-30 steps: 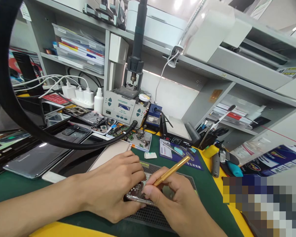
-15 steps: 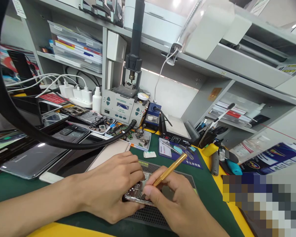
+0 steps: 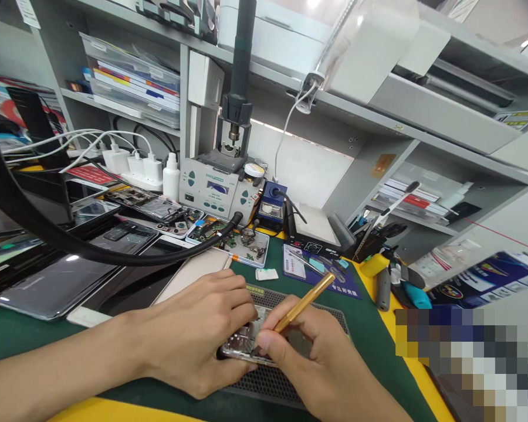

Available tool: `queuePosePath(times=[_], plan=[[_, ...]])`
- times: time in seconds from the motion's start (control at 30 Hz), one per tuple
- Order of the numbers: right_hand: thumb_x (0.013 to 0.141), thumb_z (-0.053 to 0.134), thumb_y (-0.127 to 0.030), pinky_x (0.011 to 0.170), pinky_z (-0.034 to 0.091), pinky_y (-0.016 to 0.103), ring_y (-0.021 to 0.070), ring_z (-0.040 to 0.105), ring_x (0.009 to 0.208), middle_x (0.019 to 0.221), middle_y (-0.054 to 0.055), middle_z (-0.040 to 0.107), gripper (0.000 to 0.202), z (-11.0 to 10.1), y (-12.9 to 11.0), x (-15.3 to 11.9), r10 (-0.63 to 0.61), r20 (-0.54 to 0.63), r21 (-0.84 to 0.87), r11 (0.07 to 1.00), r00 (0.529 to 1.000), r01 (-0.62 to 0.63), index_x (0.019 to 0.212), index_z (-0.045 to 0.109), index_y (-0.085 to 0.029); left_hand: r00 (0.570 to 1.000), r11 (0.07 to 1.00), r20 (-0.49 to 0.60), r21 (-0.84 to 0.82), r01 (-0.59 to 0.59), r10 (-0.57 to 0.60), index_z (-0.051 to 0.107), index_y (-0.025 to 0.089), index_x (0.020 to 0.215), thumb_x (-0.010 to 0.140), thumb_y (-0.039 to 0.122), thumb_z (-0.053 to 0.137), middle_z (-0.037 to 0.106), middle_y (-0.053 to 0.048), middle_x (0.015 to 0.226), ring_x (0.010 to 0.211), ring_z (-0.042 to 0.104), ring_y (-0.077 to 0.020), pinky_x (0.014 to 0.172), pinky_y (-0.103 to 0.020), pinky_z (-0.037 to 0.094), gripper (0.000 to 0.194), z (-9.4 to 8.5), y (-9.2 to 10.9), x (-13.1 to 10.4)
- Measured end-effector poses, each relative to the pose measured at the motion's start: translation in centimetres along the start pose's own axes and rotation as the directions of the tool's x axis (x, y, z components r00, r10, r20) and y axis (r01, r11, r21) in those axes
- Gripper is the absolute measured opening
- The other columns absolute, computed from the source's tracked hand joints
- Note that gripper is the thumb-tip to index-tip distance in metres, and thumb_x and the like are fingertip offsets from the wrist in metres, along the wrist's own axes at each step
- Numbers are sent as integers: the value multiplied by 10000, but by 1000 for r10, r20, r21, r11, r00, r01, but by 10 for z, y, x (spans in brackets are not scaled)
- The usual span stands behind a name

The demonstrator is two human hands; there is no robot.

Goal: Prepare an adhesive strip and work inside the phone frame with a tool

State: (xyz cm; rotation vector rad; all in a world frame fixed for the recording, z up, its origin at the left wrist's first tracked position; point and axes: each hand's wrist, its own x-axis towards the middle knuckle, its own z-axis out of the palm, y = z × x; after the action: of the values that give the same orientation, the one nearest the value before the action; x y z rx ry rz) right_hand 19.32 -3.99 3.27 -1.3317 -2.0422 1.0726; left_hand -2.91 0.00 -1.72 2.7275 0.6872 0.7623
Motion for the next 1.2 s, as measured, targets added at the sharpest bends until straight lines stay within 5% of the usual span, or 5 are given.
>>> queuePosePath(times=[1.2], plan=[[1003,613,-243,673,458,258,155,619,758,840,-4,674,112,-3,1,-2,-37,4,-14,999,999,37,904,660,-221,1000,1000,16,-23,21,-21,716,165,959,867,300,708,694,-67,932,869,613,-281,856,-461,456,164,1,0,-2]])
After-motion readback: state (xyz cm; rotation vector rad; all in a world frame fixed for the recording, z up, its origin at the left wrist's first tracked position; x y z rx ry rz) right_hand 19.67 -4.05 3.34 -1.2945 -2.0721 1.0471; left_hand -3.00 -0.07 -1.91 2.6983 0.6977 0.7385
